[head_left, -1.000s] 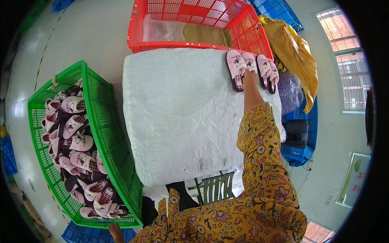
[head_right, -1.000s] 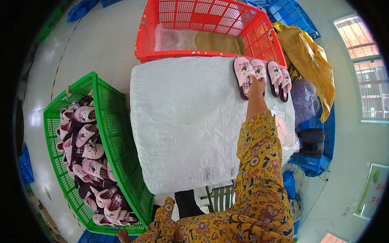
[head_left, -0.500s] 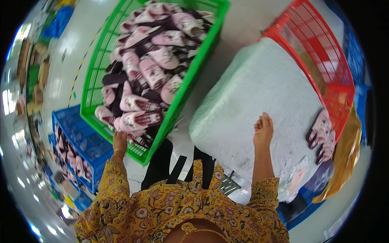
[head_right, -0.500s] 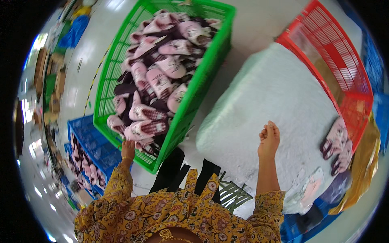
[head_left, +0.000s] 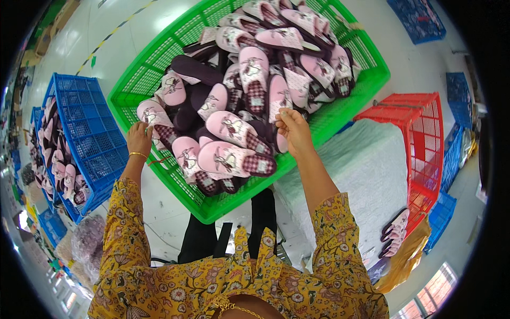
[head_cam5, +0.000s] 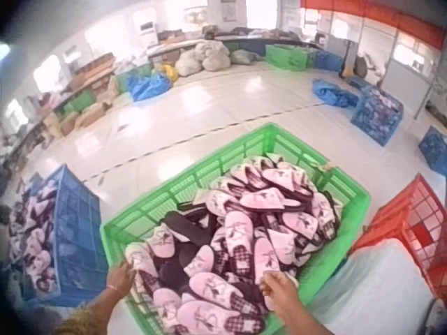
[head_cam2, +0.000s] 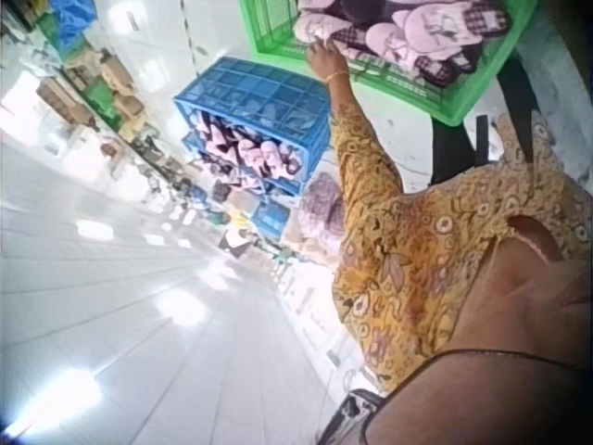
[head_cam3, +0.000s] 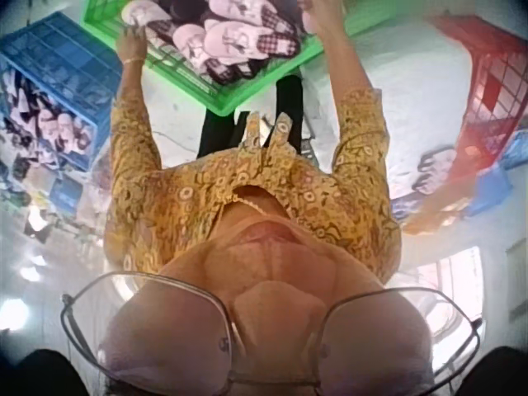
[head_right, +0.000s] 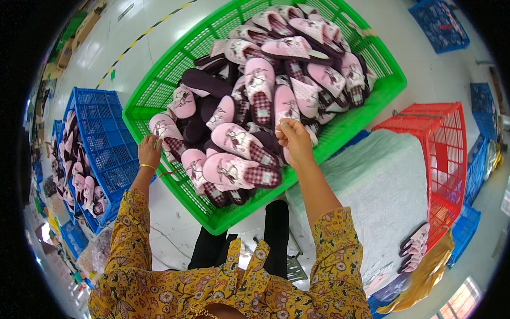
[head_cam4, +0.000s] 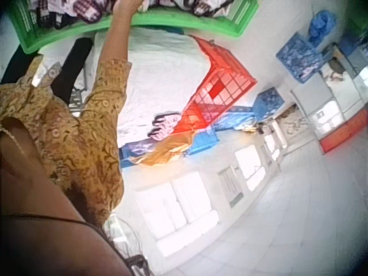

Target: The person repeatedly picks up pairs of pink slippers from a green basket, turns them over to inspect the soles, and places them onto a white sheet on the floor. The person continues this cycle, moving slippers from the basket to the sheet throughout the clip.

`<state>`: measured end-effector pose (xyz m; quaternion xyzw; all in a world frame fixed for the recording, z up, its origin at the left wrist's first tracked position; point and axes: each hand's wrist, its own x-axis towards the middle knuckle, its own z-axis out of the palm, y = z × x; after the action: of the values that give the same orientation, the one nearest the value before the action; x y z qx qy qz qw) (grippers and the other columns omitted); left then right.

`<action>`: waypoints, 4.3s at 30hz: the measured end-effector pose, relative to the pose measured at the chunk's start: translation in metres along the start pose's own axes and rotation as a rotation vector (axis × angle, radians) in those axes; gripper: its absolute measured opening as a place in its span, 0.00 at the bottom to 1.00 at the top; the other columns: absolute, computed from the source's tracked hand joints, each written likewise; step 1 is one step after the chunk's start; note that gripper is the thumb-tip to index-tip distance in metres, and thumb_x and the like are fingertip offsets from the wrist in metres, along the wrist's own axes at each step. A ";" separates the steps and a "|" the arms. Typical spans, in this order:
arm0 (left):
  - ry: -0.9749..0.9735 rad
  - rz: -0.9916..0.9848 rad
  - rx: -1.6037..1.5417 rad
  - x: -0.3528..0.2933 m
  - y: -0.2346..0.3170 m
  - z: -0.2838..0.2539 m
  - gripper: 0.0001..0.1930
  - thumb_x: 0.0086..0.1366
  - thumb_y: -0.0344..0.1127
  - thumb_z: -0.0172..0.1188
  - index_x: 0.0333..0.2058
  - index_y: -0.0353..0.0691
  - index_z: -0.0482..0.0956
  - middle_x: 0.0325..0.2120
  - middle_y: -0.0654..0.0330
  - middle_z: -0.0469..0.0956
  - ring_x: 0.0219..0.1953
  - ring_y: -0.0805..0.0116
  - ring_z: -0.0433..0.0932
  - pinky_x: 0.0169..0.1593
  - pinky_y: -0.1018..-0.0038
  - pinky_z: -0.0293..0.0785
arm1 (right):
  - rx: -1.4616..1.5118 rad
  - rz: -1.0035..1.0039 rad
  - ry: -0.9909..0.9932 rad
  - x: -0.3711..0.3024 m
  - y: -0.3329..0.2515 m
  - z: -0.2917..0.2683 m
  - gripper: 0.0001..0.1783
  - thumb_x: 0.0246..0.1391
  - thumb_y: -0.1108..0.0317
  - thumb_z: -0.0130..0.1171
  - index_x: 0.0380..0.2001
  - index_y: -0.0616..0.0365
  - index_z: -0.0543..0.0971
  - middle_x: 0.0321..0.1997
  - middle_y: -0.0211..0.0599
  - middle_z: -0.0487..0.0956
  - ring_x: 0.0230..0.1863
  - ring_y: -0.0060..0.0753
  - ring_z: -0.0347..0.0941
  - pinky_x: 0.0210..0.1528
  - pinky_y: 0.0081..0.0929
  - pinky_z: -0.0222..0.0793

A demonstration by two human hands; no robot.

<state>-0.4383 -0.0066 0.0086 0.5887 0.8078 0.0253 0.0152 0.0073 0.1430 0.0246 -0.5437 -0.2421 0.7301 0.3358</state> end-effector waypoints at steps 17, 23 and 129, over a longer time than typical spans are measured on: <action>0.111 0.080 -0.245 0.036 -0.076 0.035 0.05 0.60 0.36 0.56 0.32 0.42 0.76 0.32 0.60 0.76 0.36 0.58 0.75 0.45 0.65 0.66 | -1.559 -0.843 0.053 0.182 0.072 0.154 0.11 0.47 0.74 0.52 0.35 0.59 0.79 0.38 0.40 0.79 0.41 0.48 0.72 0.45 0.39 0.66; 0.082 0.047 -0.266 0.039 -0.081 0.037 0.04 0.59 0.33 0.58 0.32 0.42 0.76 0.34 0.60 0.77 0.37 0.59 0.75 0.45 0.66 0.66 | -2.176 -0.917 -0.005 0.220 0.084 0.154 0.10 0.51 0.66 0.50 0.30 0.55 0.80 0.35 0.35 0.77 0.43 0.36 0.69 0.47 0.32 0.60; -0.096 0.112 0.029 -0.024 -0.039 0.040 0.11 0.64 0.42 0.53 0.37 0.43 0.76 0.37 0.61 0.77 0.44 0.62 0.73 0.52 0.65 0.62 | 0.015 -0.043 0.453 0.080 0.069 -0.026 0.41 0.50 0.69 0.64 0.62 0.61 0.54 0.44 0.42 0.73 0.38 0.31 0.73 0.37 0.25 0.70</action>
<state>-0.4654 -0.0400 -0.0340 0.6338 0.7721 -0.0138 0.0438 0.0017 0.1581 -0.0832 -0.6859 -0.1664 0.5838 0.4012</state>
